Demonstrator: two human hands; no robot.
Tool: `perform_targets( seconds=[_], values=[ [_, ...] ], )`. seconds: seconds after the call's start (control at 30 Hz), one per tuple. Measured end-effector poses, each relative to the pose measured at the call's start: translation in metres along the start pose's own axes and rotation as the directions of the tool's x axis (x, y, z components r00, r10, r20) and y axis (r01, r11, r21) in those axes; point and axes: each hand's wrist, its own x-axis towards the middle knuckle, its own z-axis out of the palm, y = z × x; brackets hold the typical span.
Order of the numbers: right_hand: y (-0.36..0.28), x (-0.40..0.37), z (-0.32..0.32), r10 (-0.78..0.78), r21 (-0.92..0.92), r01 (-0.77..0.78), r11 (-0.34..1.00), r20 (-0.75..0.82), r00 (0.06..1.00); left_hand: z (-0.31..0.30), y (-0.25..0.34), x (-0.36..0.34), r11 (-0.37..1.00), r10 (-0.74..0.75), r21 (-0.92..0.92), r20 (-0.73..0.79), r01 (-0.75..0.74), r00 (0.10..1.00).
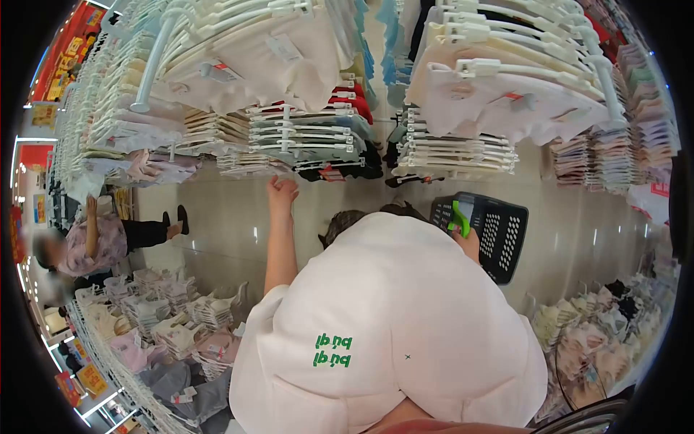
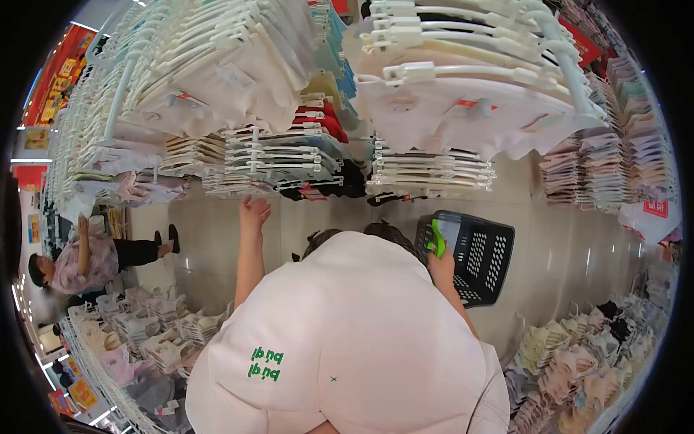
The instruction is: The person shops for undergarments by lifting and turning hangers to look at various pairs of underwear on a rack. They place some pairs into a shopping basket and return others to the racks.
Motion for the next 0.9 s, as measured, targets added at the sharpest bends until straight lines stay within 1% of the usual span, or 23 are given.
perform_targets(
  seconds=[0.03, 0.07, 0.13, 0.17, 0.2, 0.23, 0.27, 0.3, 0.33, 0.4, 0.43, 0.47, 0.5, 0.53, 0.57, 0.6, 0.63, 0.67, 0.73, 0.77, 0.8, 0.87, 0.9],
  values=[
    [-0.001, -0.007, 0.004, -0.005, -0.014, 0.005, 1.000, 0.012, 1.000, 0.000, -0.001, 0.007, 0.999, 0.001, -0.042, -0.071, -0.004, 0.997],
    [0.004, -0.012, 0.013, 0.010, -0.016, -0.010, 1.000, 0.002, 1.000, -0.001, -0.003, 0.018, 0.999, -0.007, -0.035, -0.057, 0.005, 0.998],
    [0.016, -0.021, 0.038, 0.097, -0.046, -0.098, 0.994, -0.024, 0.995, -0.003, -0.008, 0.048, 0.958, 0.211, 0.216, -0.087, -0.189, 0.974],
    [0.008, -0.029, 0.043, 0.143, -0.054, -0.144, 0.988, -0.028, 0.989, -0.003, -0.010, 0.062, 0.957, 0.208, 0.223, -0.067, -0.188, 0.976],
    [0.002, -0.034, 0.049, 0.158, -0.047, -0.159, 0.986, -0.038, 0.987, -0.003, -0.009, 0.074, 0.897, 0.379, 0.266, -0.052, -0.353, 0.924],
    [-0.003, -0.038, 0.055, 0.178, -0.037, -0.178, 0.983, -0.018, 0.984, -0.005, -0.007, 0.087, 0.808, 0.540, 0.300, -0.032, -0.507, 0.841],
    [-0.007, -0.043, 0.060, 0.194, -0.028, -0.194, 0.981, 0.006, 0.981, -0.007, -0.002, 0.095, 0.807, 0.538, 0.299, -0.021, -0.509, 0.842],
    [-0.006, -0.048, 0.070, 0.180, -0.087, -0.181, 0.980, -0.012, 0.984, -0.012, 0.003, 0.103, 0.692, 0.567, 0.514, 0.048, -0.507, 0.822],
    [-0.010, -0.054, 0.078, 0.177, -0.088, -0.177, 0.980, -0.009, 0.984, -0.019, 0.007, 0.111, 0.531, 0.581, 0.698, 0.114, -0.481, 0.806],
    [-0.023, -0.066, 0.096, 0.115, -0.120, -0.124, 0.985, -0.081, 0.990, -0.026, 0.011, 0.114, 0.605, 0.597, 0.548, 0.168, -0.577, 0.785],
    [-0.026, -0.071, 0.105, 0.139, -0.134, -0.149, 0.980, -0.080, 0.987, -0.032, 0.014, 0.114, 0.606, 0.596, 0.556, 0.157, -0.569, 0.788],
    [-0.037, -0.079, 0.112, 0.138, -0.137, -0.146, 0.980, -0.070, 0.988, -0.036, 0.022, 0.109, 0.626, 0.577, 0.514, 0.199, -0.586, 0.792],
    [-0.050, -0.087, 0.117, 0.094, -0.195, -0.109, 0.975, -0.087, 0.992, -0.042, 0.029, 0.108, 0.646, 0.559, 0.469, 0.246, -0.602, 0.792],
    [-0.059, -0.094, 0.123, 0.052, -0.253, -0.078, 0.964, -0.106, 0.993, -0.048, 0.034, 0.111, 0.647, 0.555, 0.471, 0.249, -0.600, 0.794],
    [-0.062, -0.100, 0.130, 0.029, -0.255, -0.054, 0.965, -0.102, 0.994, -0.053, 0.037, 0.114, 0.596, 0.578, 0.493, 0.285, -0.634, 0.765],
    [-0.066, -0.103, 0.137, 0.036, -0.257, -0.061, 0.964, -0.103, 0.994, -0.059, 0.039, 0.121, 0.541, 0.598, 0.512, 0.324, -0.667, 0.733],
    [-0.072, -0.107, 0.143, 0.067, -0.314, -0.112, 0.943, -0.151, 0.986, -0.065, 0.031, 0.139, 0.543, 0.621, 0.414, 0.387, -0.730, 0.682],
    [-0.078, -0.110, 0.148, 0.094, -0.365, -0.163, 0.917, -0.200, 0.975, -0.068, 0.030, 0.148, 0.544, 0.616, 0.413, 0.395, -0.730, 0.682],
    [-0.097, -0.116, 0.145, 0.129, -0.355, -0.219, 0.909, -0.260, 0.957, -0.073, 0.029, 0.159, 0.430, 0.569, 0.427, 0.556, -0.796, 0.606],
    [-0.104, -0.116, 0.142, 0.130, -0.346, -0.220, 0.912, -0.264, 0.956, -0.074, 0.030, 0.159, 0.533, 0.521, 0.372, 0.563, -0.760, 0.641],
    [-0.107, -0.117, 0.142, 0.081, -0.324, -0.168, 0.931, -0.265, 0.961, -0.076, 0.030, 0.159, 0.530, 0.519, 0.369, 0.570, -0.763, 0.637],
    [-0.108, -0.112, 0.149, 0.053, -0.412, -0.169, 0.895, -0.277, 0.959, -0.076, 0.031, 0.159, 0.586, 0.495, 0.336, 0.571, -0.737, 0.654],
    [-0.110, -0.113, 0.151, 0.062, -0.409, -0.184, 0.894, -0.293, 0.954, -0.076, 0.028, 0.166, 0.587, 0.493, 0.324, 0.585, -0.742, 0.645]
  ],
)
